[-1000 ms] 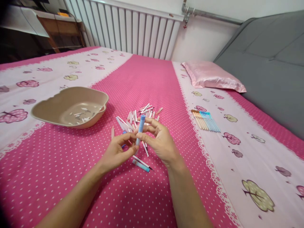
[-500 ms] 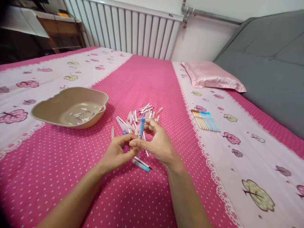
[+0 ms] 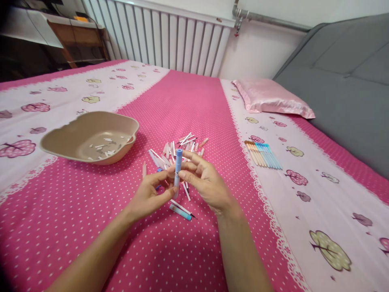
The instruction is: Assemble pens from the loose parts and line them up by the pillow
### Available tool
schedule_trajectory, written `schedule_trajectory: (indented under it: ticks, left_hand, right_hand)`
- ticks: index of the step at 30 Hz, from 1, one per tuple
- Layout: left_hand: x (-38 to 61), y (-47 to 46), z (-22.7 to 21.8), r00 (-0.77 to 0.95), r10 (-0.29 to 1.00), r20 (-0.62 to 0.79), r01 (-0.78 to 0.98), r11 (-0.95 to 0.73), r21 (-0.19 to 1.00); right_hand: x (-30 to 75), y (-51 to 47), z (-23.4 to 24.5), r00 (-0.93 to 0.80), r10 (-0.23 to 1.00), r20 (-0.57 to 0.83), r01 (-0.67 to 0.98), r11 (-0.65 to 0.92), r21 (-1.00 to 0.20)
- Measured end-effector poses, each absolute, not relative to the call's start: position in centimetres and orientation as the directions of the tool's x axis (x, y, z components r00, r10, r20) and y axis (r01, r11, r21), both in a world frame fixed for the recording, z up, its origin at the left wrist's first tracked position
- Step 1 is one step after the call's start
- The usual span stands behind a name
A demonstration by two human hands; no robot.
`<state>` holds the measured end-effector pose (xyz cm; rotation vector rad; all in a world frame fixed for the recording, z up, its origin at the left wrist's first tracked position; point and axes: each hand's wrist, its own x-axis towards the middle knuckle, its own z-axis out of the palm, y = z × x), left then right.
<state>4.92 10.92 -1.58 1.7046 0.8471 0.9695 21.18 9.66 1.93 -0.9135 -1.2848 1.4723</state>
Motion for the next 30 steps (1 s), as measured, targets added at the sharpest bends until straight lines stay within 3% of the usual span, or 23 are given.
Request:
schedule_trajectory:
  ticks: [18, 30]
  left_hand:
    - [5.04, 10.82, -1.69, 0.448, 0.866, 0.222, 0.116, -0.303, 0.946]
    - [4.82, 10.89, -1.44, 0.459, 0.866, 0.196, 0.06, -0.251, 0.966]
  right_hand:
    - [21.25, 9.95, 1.12, -0.079, 0.993, 0.088, 0.017, 0.09, -0.996]
    - [21.21, 9.52, 1.86, -0.306, 0.949, 0.079, -0.209, 0.014, -0.978]
